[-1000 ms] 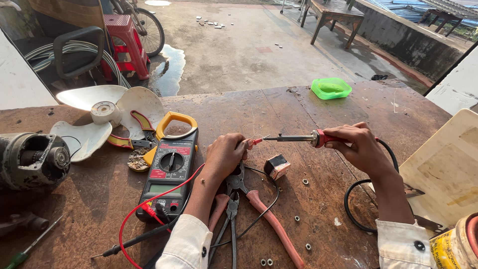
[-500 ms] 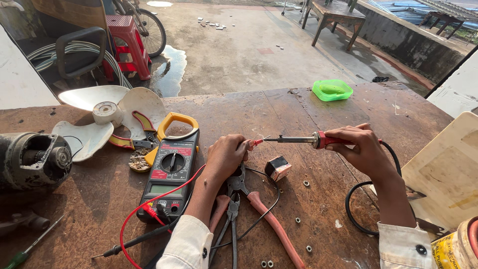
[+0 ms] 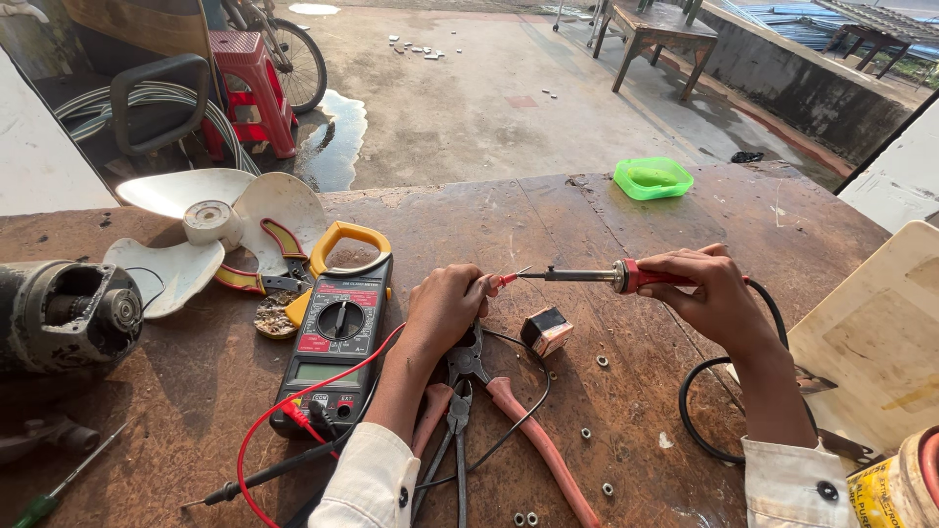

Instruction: The person solders electrical wire connections at a workbench. They hold a soldering iron in one hand and wire in the other, apply solder to the joint, and use pliers and a multimeter with test leads while working on the wires.

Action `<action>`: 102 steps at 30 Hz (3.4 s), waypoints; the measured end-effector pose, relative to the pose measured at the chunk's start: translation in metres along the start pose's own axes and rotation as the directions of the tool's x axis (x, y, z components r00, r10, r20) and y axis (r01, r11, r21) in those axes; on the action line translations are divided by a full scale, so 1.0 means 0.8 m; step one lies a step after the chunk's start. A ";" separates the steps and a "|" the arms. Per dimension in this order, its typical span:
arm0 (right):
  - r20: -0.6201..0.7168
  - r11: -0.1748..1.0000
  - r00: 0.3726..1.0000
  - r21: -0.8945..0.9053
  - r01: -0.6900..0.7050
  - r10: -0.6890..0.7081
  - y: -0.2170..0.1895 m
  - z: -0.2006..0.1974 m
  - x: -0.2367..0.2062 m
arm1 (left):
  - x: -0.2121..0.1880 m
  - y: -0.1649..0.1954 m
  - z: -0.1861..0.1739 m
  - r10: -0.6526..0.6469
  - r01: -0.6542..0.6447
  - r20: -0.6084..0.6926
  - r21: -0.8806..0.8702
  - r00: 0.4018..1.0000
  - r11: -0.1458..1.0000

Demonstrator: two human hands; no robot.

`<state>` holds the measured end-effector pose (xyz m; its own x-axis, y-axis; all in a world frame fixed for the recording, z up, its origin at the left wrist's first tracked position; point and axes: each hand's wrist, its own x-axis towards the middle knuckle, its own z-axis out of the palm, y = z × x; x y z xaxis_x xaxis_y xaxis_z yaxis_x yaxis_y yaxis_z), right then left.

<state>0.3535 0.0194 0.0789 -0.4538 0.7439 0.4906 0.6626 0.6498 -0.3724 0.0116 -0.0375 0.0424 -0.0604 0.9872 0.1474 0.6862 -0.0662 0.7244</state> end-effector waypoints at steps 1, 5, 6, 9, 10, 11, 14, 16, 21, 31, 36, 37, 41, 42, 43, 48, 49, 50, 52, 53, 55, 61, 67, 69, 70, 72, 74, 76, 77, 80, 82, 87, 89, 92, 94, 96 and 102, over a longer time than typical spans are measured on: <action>-0.012 0.999 0.999 -0.018 0.038 -0.038 0.000 0.000 0.000 | 0.000 0.000 0.000 -0.006 0.006 0.002 -0.006 1.000 1.000; -0.025 0.994 0.995 -0.047 0.100 -0.102 0.001 0.000 0.000 | 0.002 -0.001 0.001 -0.021 0.021 0.010 -0.021 1.000 1.000; -0.021 0.995 0.995 -0.042 0.094 -0.095 0.002 0.000 0.000 | 0.002 -0.001 0.001 -0.023 0.023 0.011 -0.022 1.000 0.999; -0.060 0.985 0.991 -0.129 0.113 -0.121 0.005 0.000 -0.001 | 0.004 -0.003 0.003 -0.016 0.016 0.002 -0.032 1.000 0.999; -0.062 0.985 0.991 -0.128 0.112 -0.121 0.005 0.000 -0.001 | 0.005 -0.003 0.003 -0.011 0.011 0.000 -0.037 1.000 0.999; -0.063 0.986 0.991 -0.127 0.112 -0.121 0.007 0.000 -0.001 | 0.005 -0.004 0.003 -0.007 0.007 -0.002 -0.042 1.000 0.999; -0.072 0.985 0.987 -0.103 0.137 -0.145 0.010 0.001 -0.001 | 0.005 -0.005 0.004 0.005 -0.006 -0.009 -0.051 1.000 0.999; -0.076 0.984 0.985 -0.107 0.144 -0.153 0.011 0.001 -0.002 | 0.005 -0.005 0.004 0.001 -0.001 -0.009 -0.057 1.000 0.998; -0.082 0.982 0.984 -0.111 0.151 -0.161 0.012 0.003 -0.001 | 0.004 -0.003 0.003 -0.010 0.009 -0.012 -0.081 1.000 0.997; -0.084 0.986 0.987 -0.105 0.130 -0.139 0.006 0.003 -0.001 | 0.006 -0.006 0.003 0.002 -0.002 -0.012 -0.057 1.000 0.998; -0.100 0.988 0.986 -0.083 0.128 -0.136 0.003 0.000 -0.001 | 0.007 -0.007 0.005 0.000 -0.001 -0.023 -0.080 1.000 0.997; -0.099 0.987 0.985 -0.085 0.133 -0.141 0.003 0.000 -0.001 | 0.007 -0.008 0.005 0.007 -0.010 -0.026 -0.090 1.000 0.996; -0.095 0.988 0.986 -0.079 0.133 -0.140 0.002 -0.002 -0.002 | 0.004 -0.010 0.005 0.062 -0.068 -0.069 -0.094 0.996 0.993; -0.093 0.989 0.986 -0.075 0.128 -0.135 0.002 -0.003 -0.002 | 0.004 -0.011 0.005 0.081 -0.089 -0.087 -0.086 0.993 0.992; -0.092 0.990 0.987 -0.067 0.126 -0.132 0.002 -0.003 -0.002 | 0.004 -0.011 0.005 0.067 -0.075 -0.090 -0.089 0.994 0.993; -0.080 0.991 0.988 -0.028 0.133 -0.135 0.002 -0.005 -0.002 | 0.003 -0.010 0.006 0.024 -0.031 -0.103 -0.066 0.994 0.997; -0.087 0.990 0.986 -0.035 0.138 -0.140 0.002 -0.005 -0.002 | 0.003 -0.010 0.007 0.038 -0.046 -0.111 -0.068 0.993 0.997; -0.093 0.989 0.985 -0.043 0.142 -0.145 0.002 -0.005 -0.002 | 0.002 -0.010 0.007 0.053 -0.062 -0.120 -0.072 0.991 0.996; -0.093 0.988 0.984 -0.057 0.145 -0.149 0.003 -0.005 -0.003 | 0.001 -0.011 0.007 0.069 -0.076 -0.125 -0.060 0.990 0.995; -0.087 0.988 0.985 -0.064 0.143 -0.148 0.003 -0.005 -0.003 | 0.000 -0.011 0.007 0.070 -0.076 -0.122 -0.045 0.990 0.996; -0.072 0.990 0.990 -0.072 0.117 -0.123 0.004 -0.005 -0.004 | 0.000 -0.010 0.007 0.073 -0.077 -0.111 -0.030 0.991 0.997; -0.043 0.996 0.998 -0.077 0.046 -0.050 0.007 -0.003 -0.004 | -0.001 -0.008 0.004 0.066 -0.064 -0.071 0.026 0.995 0.998; -0.035 0.995 0.997 -0.074 0.066 -0.069 0.003 -0.003 -0.004 | -0.003 -0.002 -0.001 0.047 -0.046 -0.036 0.033 0.998 0.998; -0.049 0.979 0.989 -0.157 0.133 -0.142 0.002 -0.003 -0.004 | -0.004 -0.001 -0.001 0.034 -0.034 -0.019 0.019 0.999 0.999; -0.050 0.978 0.988 -0.156 0.136 -0.145 0.002 -0.004 -0.004 | -0.004 -0.001 -0.002 0.041 -0.041 -0.033 0.007 0.999 0.999; -0.053 0.978 0.987 -0.154 0.142 -0.151 0.003 -0.004 -0.004 | -0.003 -0.001 -0.001 0.052 -0.053 -0.063 -0.017 0.997 0.998; -0.034 0.993 0.995 -0.080 0.091 -0.094 0.004 -0.004 -0.004 | -0.003 -0.002 0.000 0.072 -0.074 -0.066 -0.023 0.995 0.997; -0.022 0.997 0.998 -0.040 0.063 -0.064 0.006 -0.003 -0.004 | -0.003 -0.002 0.000 0.076 -0.077 -0.067 -0.022 0.995 0.997; -0.020 0.997 0.998 -0.037 0.061 -0.062 0.007 -0.002 -0.004 | -0.002 -0.003 0.000 0.069 -0.070 -0.065 -0.019 0.995 0.997; -0.026 0.997 0.997 -0.035 0.069 -0.070 0.009 -0.004 -0.005 | -0.002 -0.002 0.000 0.063 -0.064 -0.064 -0.009 0.996 0.998; -0.040 0.994 0.995 -0.059 0.088 -0.090 0.010 -0.003 -0.006 | -0.004 -0.001 -0.001 0.066 -0.066 -0.065 -0.007 0.996 0.998; -0.040 0.989 0.995 -0.119 0.088 -0.094 0.011 -0.001 -0.007 | -0.005 0.004 -0.001 0.053 -0.053 -0.032 -0.006 0.998 0.999; -0.044 0.990 0.994 -0.111 0.091 -0.097 0.012 -0.001 -0.007 | -0.005 0.004 -0.002 0.054 -0.054 -0.024 -0.004 0.998 0.999; -0.032 0.996 0.998 -0.074 0.050 -0.052 0.012 -0.003 -0.008 | -0.005 0.006 -0.002 0.043 -0.043 -0.009 0.001 0.999 0.999; -0.027 0.997 0.999 -0.061 0.036 -0.038 0.012 -0.005 -0.009 | -0.005 0.006 -0.002 0.049 -0.049 -0.011 0.004 0.999 0.999; -0.034 0.996 0.998 -0.067 0.055 -0.058 0.011 -0.005 -0.008 | -0.005 0.005 -0.003 0.073 -0.072 -0.030 0.008 0.997 0.997; -0.041 0.995 0.997 -0.082 0.055 -0.058 0.009 -0.005 -0.009 | -0.004 0.005 -0.004 0.052 -0.052 -0.016 0.013 0.998 0.999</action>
<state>0.3641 0.0182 0.0756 -0.4669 0.6977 0.5434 0.6836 0.6746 -0.2787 0.0126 -0.0416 0.0468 -0.0361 0.9799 0.1961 0.6975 -0.1158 0.7071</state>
